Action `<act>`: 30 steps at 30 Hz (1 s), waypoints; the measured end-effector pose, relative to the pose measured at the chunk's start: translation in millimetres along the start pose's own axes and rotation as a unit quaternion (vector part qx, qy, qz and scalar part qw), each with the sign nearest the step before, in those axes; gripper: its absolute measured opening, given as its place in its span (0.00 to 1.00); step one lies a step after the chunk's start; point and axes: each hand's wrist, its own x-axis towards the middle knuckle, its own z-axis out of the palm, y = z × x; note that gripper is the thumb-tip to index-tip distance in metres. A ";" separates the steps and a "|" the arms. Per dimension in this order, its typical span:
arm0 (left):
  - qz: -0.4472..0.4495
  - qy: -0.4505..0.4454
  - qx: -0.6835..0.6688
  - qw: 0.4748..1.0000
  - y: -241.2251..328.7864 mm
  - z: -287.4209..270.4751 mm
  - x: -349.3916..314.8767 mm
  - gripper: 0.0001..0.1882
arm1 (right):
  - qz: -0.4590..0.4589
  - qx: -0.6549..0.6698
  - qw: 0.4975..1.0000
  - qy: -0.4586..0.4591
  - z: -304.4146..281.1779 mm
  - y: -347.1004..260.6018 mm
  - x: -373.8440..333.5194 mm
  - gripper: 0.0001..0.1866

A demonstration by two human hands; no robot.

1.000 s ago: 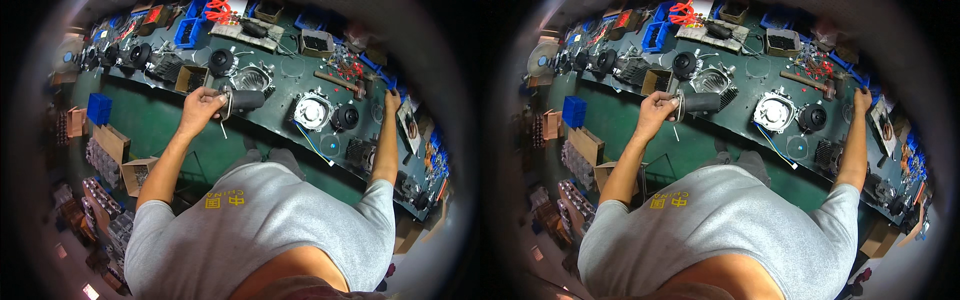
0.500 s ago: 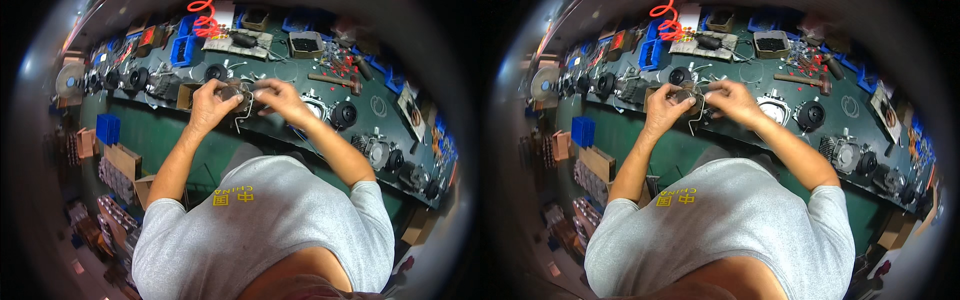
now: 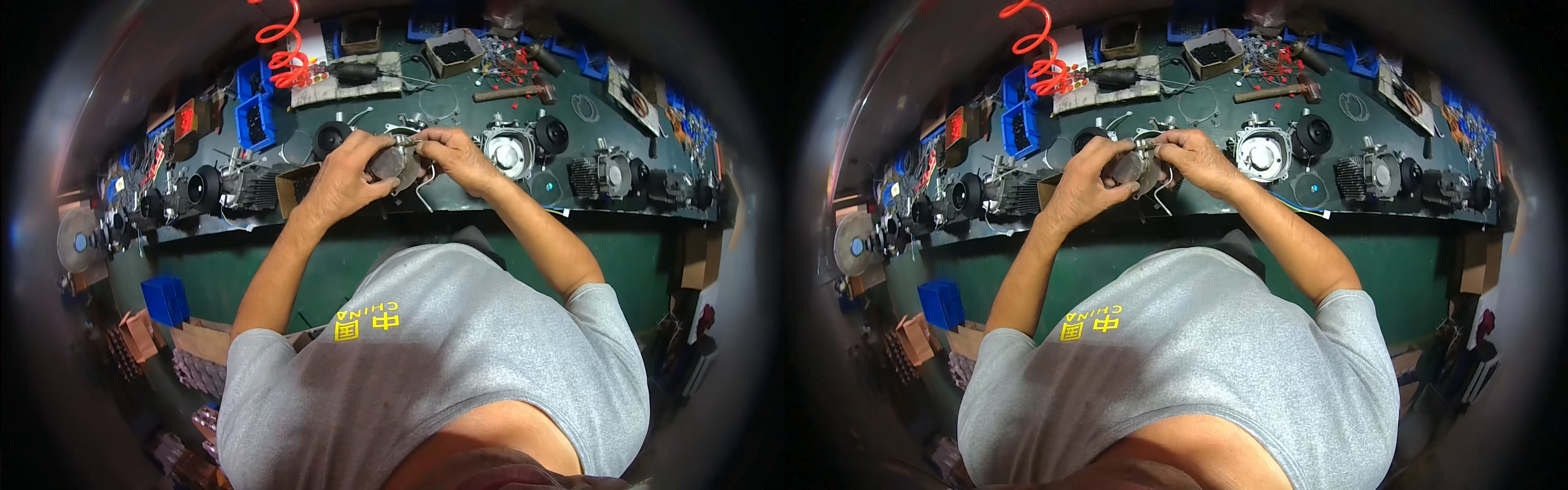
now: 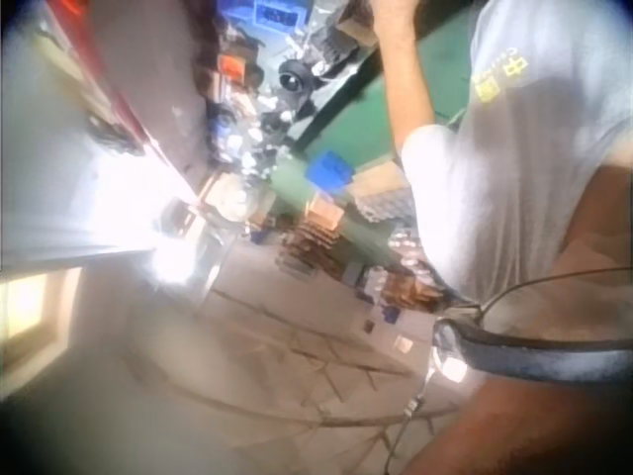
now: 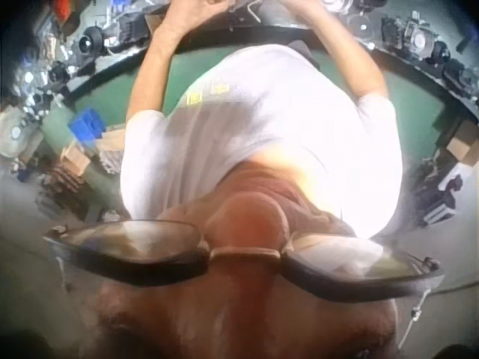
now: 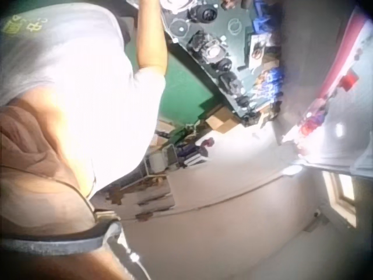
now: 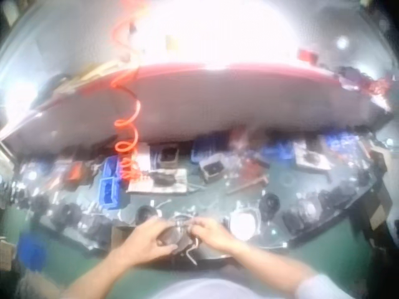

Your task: The person assembles small engine components on a workbench, attaching a fan housing to an engine block and tightening fasteners with a pneumatic impact wrench. The person handles multiple engine units, aligns parts, and secures them in sequence.

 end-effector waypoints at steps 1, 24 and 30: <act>-0.006 -0.008 -0.007 1.000 -0.6 -1.2 -1.8 0.32 | 0.004 0.008 1.000 0.006 3.2 0.5 -0.7 0.16; -0.118 0.202 -0.195 0.953 12.5 32.2 -20.5 0.22 | -0.047 0.047 0.995 0.078 -22.4 -36.5 -73.7 0.26; -0.117 0.232 -0.128 0.957 47.8 36.0 3.4 0.24 | -0.024 -0.023 0.999 -0.012 9.7 -47.5 -57.0 0.35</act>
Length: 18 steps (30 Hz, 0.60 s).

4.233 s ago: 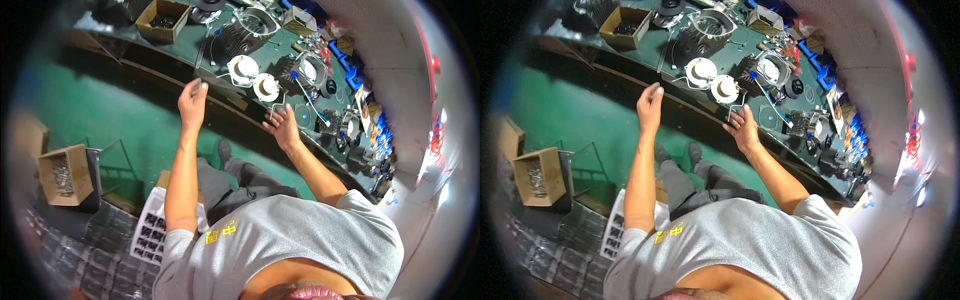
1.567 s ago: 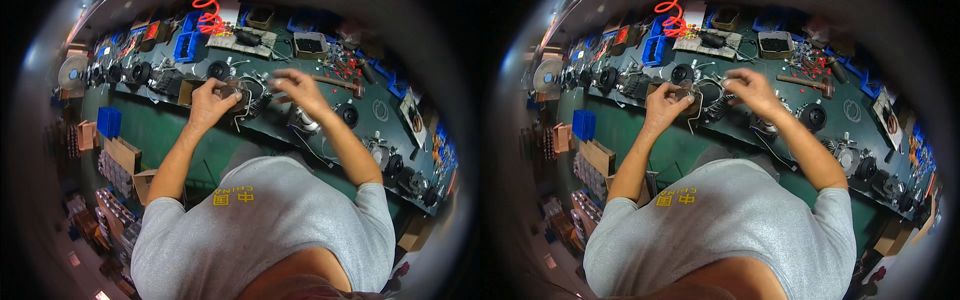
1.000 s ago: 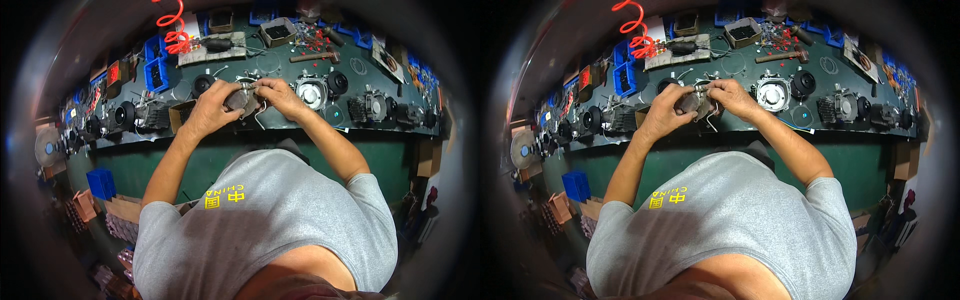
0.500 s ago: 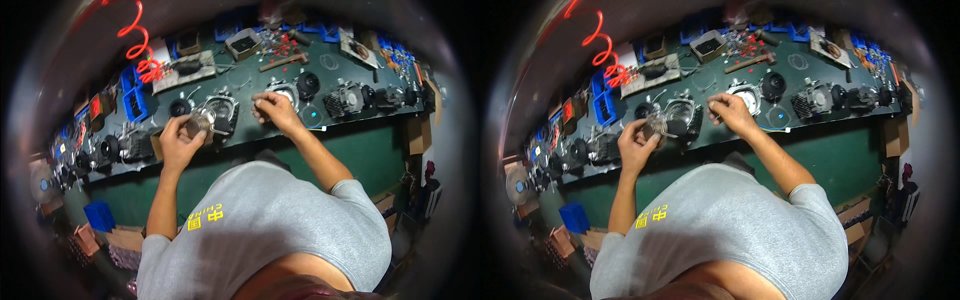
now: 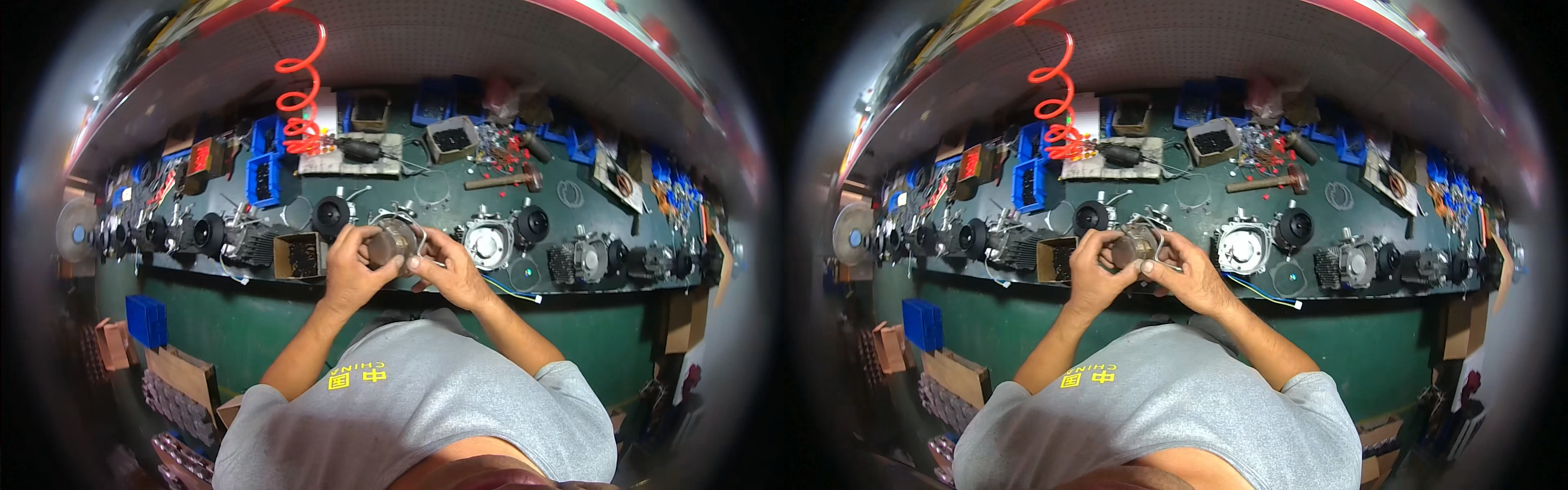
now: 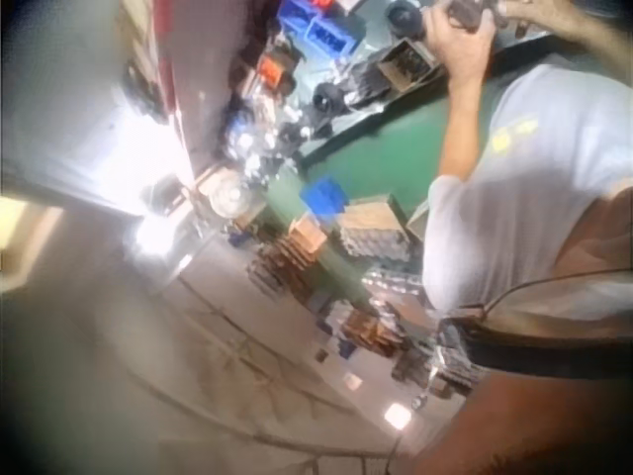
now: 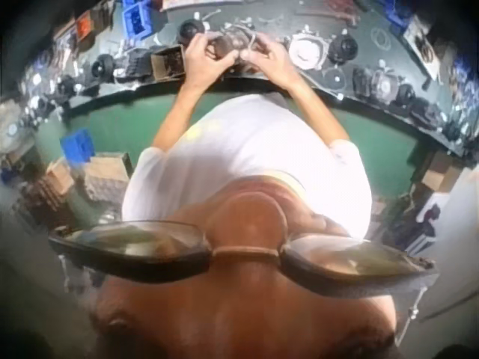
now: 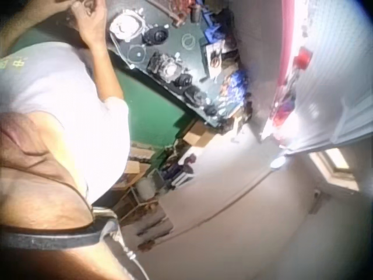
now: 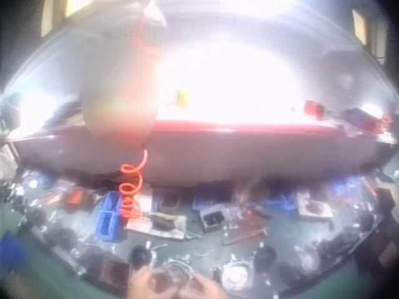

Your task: The person assembles small engine components on a workbench, attaching a fan housing to an engine block and tightening fasteners with a pneumatic impact wrench. The person handles multiple engine units, aligns parts, and secures them in sequence.

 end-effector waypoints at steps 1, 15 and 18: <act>-0.008 0.014 -0.016 1.000 -1.9 1.8 -0.6 0.25 | -0.003 -0.008 1.000 0.019 4.0 -2.5 3.7 0.33; 0.058 0.136 0.100 0.984 -58.0 -79.0 -41.8 0.32 | 0.027 0.056 0.990 -0.130 72.9 6.1 84.7 0.19; 0.060 0.150 0.063 0.985 -82.5 -106.2 -37.4 0.33 | 0.035 0.018 0.993 -0.115 107.3 4.9 107.7 0.18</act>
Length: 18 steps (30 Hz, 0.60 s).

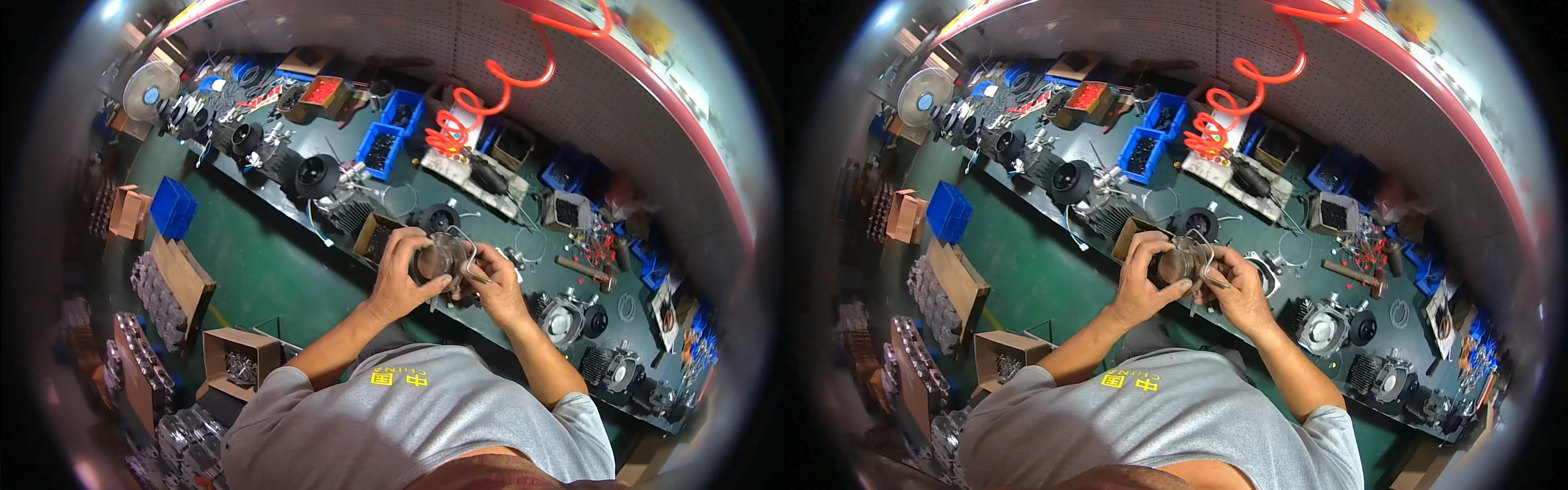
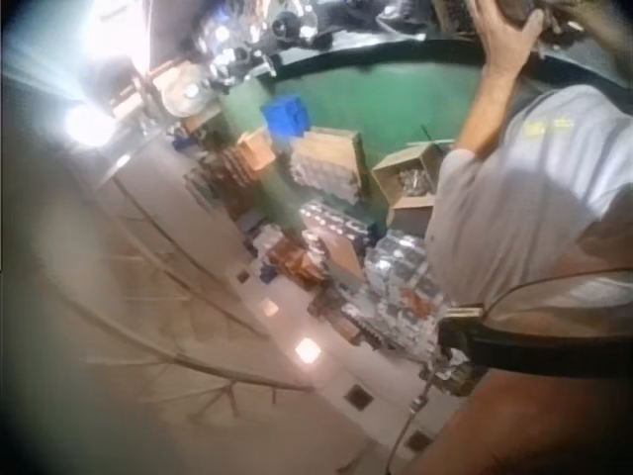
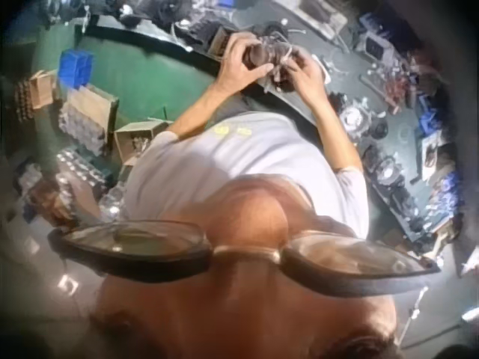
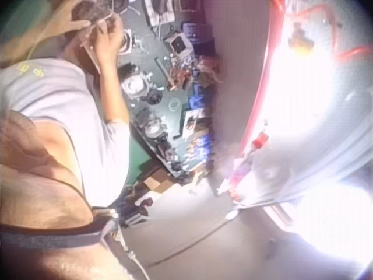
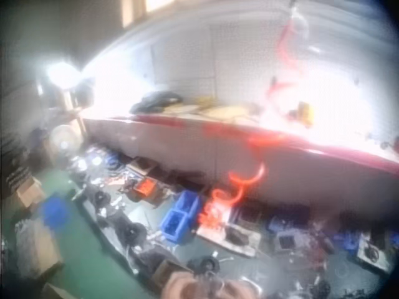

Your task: The person assembles small engine components on a workbench, attaching a fan housing to an engine block and tightening fasteners with a pneumatic impact wrench. The person handles multiple engine units, aligns parts, and secures them in sequence.

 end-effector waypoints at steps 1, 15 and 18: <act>0.005 0.006 -0.016 1.000 -8.8 -10.4 5.1 0.33 | 0.000 -0.016 1.000 0.008 11.4 -0.3 10.8 0.18; -0.104 -0.009 -0.328 0.939 -99.6 -184.4 46.8 0.33 | 0.027 0.016 1.000 -0.002 170.4 -28.1 127.9 0.19; -0.147 0.050 -0.348 0.924 -96.7 -212.9 46.0 0.33 | -0.006 -0.035 0.999 -0.029 179.6 -26.7 145.0 0.21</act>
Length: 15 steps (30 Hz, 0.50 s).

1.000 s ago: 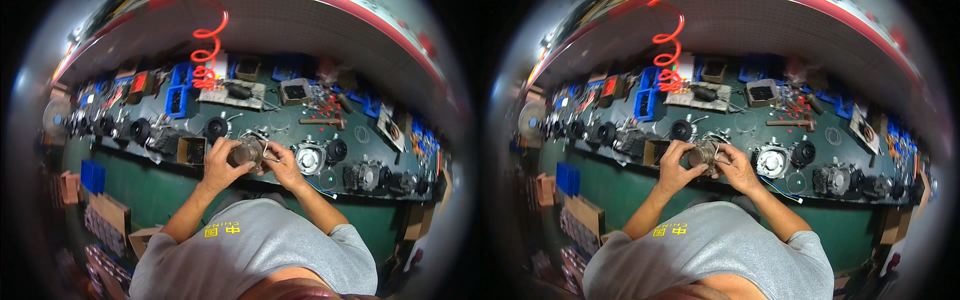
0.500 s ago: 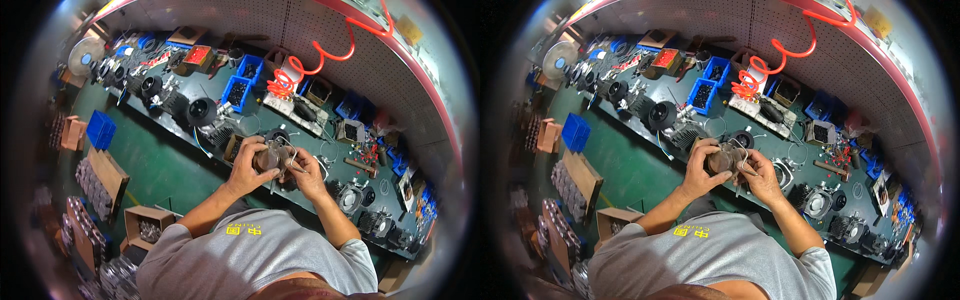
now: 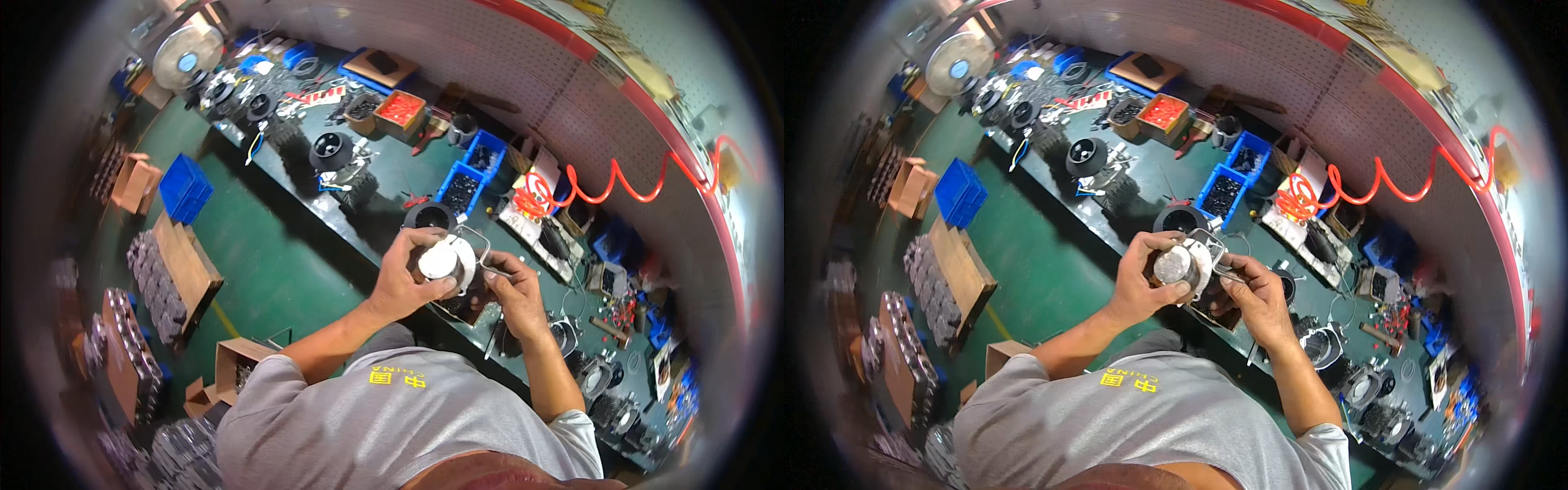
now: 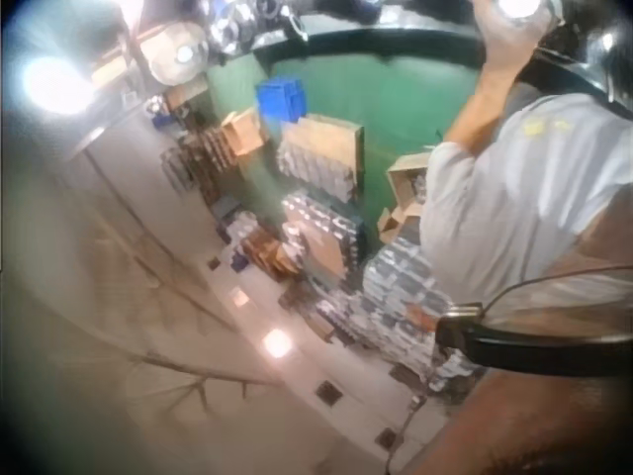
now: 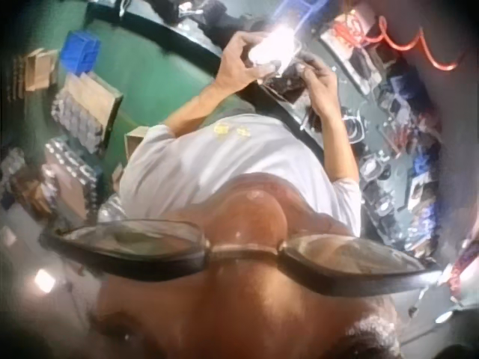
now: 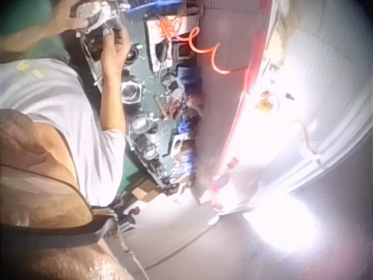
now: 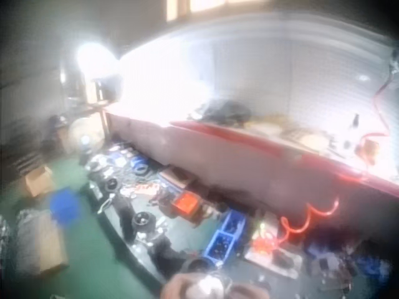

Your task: The person assembles small engine components on a workbench, attaching a fan housing to an engine block and tightening fasteners with a pneumatic impact wrench. The person handles multiple engine units, aligns parts, and secures them in sequence.

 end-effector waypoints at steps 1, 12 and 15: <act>0.028 0.006 0.006 1.000 2.4 -8.4 -2.1 0.32 | -0.007 -0.013 1.000 -0.012 -1.3 2.5 6.4 0.21; 0.111 0.210 0.127 0.963 42.5 -151.1 -22.0 0.31 | -0.095 -0.260 0.956 -0.098 38.3 -27.3 191.6 0.14; 0.027 0.282 0.014 0.959 48.0 -201.5 -9.0 0.32 | -0.168 -0.361 0.910 -0.117 73.2 -27.4 301.2 0.14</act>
